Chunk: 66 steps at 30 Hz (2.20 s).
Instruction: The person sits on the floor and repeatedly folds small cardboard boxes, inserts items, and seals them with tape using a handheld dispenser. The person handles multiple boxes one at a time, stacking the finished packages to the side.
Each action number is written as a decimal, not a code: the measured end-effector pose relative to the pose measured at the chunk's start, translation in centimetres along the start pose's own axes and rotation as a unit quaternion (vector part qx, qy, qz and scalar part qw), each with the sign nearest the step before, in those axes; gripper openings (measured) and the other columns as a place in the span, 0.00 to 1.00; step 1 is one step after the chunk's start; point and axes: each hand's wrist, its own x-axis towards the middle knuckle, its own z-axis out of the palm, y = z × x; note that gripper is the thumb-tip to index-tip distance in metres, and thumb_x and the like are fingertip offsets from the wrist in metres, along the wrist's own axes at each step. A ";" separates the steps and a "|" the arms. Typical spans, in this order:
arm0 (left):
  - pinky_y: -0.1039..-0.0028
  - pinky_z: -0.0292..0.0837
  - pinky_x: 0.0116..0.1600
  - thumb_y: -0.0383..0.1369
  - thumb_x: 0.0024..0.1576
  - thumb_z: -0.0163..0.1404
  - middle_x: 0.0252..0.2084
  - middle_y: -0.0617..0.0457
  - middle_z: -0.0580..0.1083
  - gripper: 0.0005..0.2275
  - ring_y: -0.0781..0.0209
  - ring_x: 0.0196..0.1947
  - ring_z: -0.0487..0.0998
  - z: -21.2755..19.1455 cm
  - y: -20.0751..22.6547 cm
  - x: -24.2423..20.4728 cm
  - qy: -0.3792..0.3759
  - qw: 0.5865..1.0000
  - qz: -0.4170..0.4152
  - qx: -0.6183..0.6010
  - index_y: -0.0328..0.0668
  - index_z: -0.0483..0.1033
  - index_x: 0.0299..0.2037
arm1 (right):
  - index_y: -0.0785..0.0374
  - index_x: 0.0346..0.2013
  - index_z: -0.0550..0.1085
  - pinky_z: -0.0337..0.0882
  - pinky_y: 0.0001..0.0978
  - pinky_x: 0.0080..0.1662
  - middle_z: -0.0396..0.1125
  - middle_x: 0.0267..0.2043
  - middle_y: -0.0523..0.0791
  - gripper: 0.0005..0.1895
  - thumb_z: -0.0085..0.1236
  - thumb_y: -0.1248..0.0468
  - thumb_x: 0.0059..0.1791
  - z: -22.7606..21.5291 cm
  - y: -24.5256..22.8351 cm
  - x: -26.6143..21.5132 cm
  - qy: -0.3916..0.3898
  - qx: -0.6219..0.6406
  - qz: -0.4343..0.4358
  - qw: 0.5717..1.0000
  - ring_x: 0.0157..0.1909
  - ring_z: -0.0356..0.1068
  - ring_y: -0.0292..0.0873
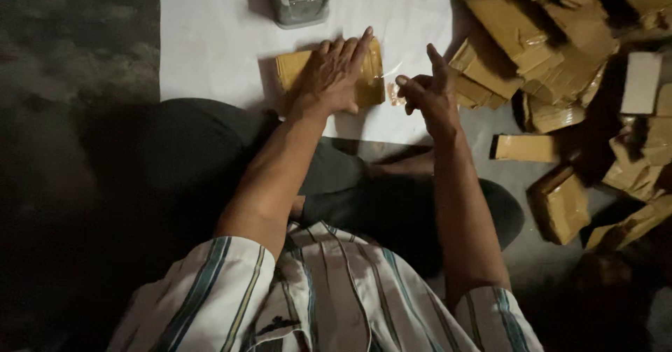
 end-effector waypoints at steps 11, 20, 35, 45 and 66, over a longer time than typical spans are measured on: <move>0.51 0.48 0.69 0.53 0.22 0.77 0.67 0.39 0.62 0.72 0.38 0.67 0.61 -2.1 1.1 -0.6 -0.003 0.999 0.020 0.024 0.41 0.33 0.73 | 0.68 0.79 0.42 0.72 0.34 0.29 0.75 0.32 0.49 0.53 0.67 0.64 0.50 -1.3 0.5 5.3 -0.169 -0.348 -0.104 0.917 0.26 0.72 0.42; 0.58 0.56 0.70 0.49 0.30 0.72 0.65 0.42 0.66 0.68 0.44 0.64 0.66 -1.3 0.9 -0.4 -0.064 0.997 -0.007 0.053 0.41 0.34 0.79 | 0.70 0.77 0.45 0.76 0.41 0.40 0.76 0.31 0.52 0.58 0.72 0.62 0.43 0.5 1.8 10.2 -0.213 -0.510 -0.121 0.825 0.33 0.77 0.52; 0.47 0.45 0.76 0.53 0.38 0.70 0.76 0.38 0.51 0.49 0.38 0.75 0.54 -2.4 0.8 -1.9 -0.027 0.986 0.075 0.146 0.54 0.57 0.70 | 0.70 0.68 0.56 0.79 0.36 0.34 0.75 0.39 0.56 0.50 0.62 0.36 0.49 0.8 6.0 12.8 -0.130 -0.583 -0.001 0.802 0.30 0.78 0.47; 0.48 0.47 0.71 0.53 0.35 0.70 0.71 0.38 0.54 0.57 0.39 0.68 0.56 -3.1 1.6 -1.9 -0.059 0.990 0.042 0.120 0.47 0.49 0.74 | 0.73 0.67 0.60 0.69 0.45 0.45 0.67 0.49 0.57 0.50 0.67 0.41 0.44 -3.2 4.5 5.4 0.102 -0.565 -0.054 0.817 0.47 0.67 0.55; 0.58 0.57 0.65 0.37 0.42 0.63 0.59 0.41 0.65 0.53 0.45 0.60 0.65 -4.5 2.3 -0.8 -0.048 0.995 -0.015 0.083 0.41 0.35 0.75 | 0.65 0.77 0.48 0.46 0.42 0.76 0.36 0.82 0.55 0.38 0.36 0.44 0.60 5.8 6.7 -1.2 -0.003 -0.231 -0.099 0.968 0.82 0.37 0.56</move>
